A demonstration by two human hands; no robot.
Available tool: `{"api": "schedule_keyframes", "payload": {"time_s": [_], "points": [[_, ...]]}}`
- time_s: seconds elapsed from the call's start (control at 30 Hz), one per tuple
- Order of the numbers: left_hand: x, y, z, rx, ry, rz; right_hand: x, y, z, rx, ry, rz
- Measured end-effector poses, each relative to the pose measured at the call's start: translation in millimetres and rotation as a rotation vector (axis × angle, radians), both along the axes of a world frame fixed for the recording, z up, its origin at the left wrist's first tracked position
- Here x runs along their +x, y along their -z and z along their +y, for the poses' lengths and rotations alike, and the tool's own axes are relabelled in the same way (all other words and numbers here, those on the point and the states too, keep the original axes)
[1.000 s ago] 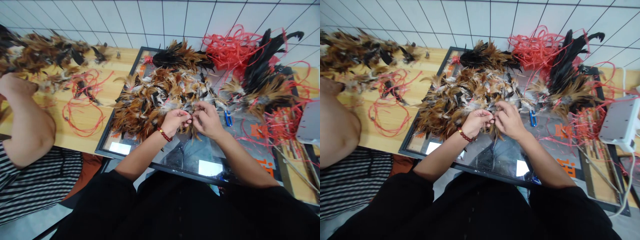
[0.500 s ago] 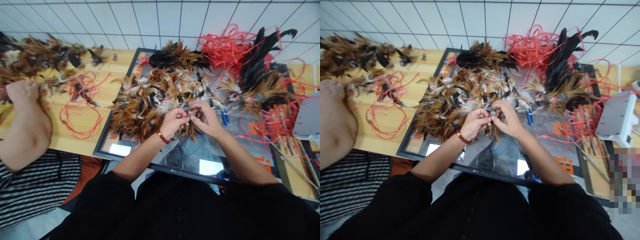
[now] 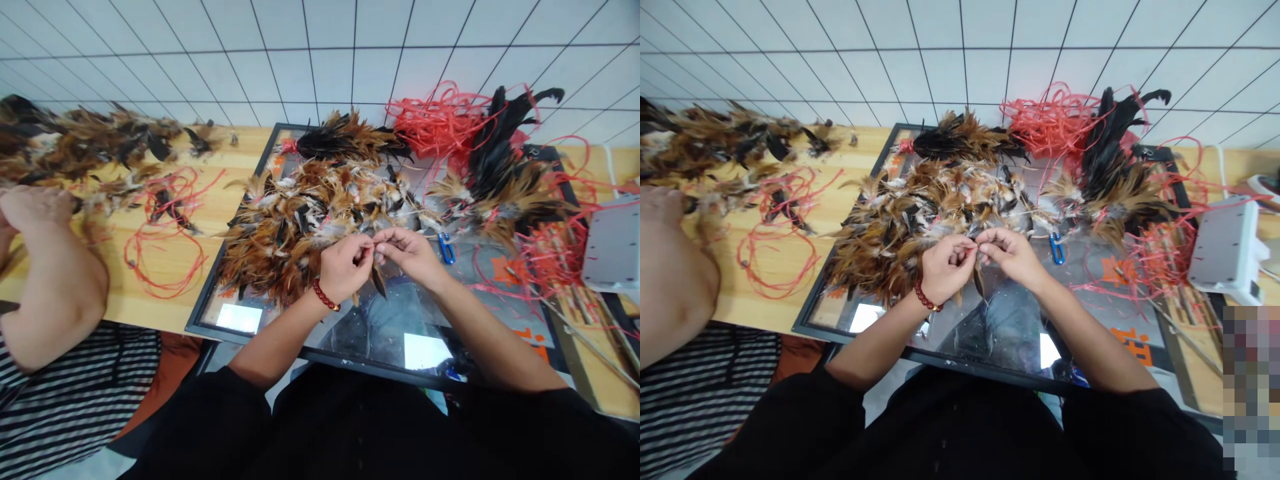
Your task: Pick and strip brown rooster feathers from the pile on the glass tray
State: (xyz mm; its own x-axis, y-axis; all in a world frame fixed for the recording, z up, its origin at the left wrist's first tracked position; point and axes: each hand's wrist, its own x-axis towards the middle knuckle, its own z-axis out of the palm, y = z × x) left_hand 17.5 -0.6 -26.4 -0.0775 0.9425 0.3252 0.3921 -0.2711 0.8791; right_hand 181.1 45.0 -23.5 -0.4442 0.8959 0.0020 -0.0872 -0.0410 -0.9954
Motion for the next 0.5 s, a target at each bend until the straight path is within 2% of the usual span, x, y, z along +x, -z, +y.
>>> {"api": "schedule_keyframes", "payload": {"time_s": [0.1, 0.3, 0.5], "points": [[-7, 0.9, 0, 0.068, 0.047, 0.140, 0, -2.4, -1, 0.031, -0.025, 0.006], [-12, -3.7, 2, 0.069, 0.132, 0.133, 7, -7.4, 0, 0.033, -0.070, -0.044], [-13, -6.4, 6, 0.122, 0.125, 0.165, 6, -4.4, 0, 0.093, 0.053, 0.002]]}}
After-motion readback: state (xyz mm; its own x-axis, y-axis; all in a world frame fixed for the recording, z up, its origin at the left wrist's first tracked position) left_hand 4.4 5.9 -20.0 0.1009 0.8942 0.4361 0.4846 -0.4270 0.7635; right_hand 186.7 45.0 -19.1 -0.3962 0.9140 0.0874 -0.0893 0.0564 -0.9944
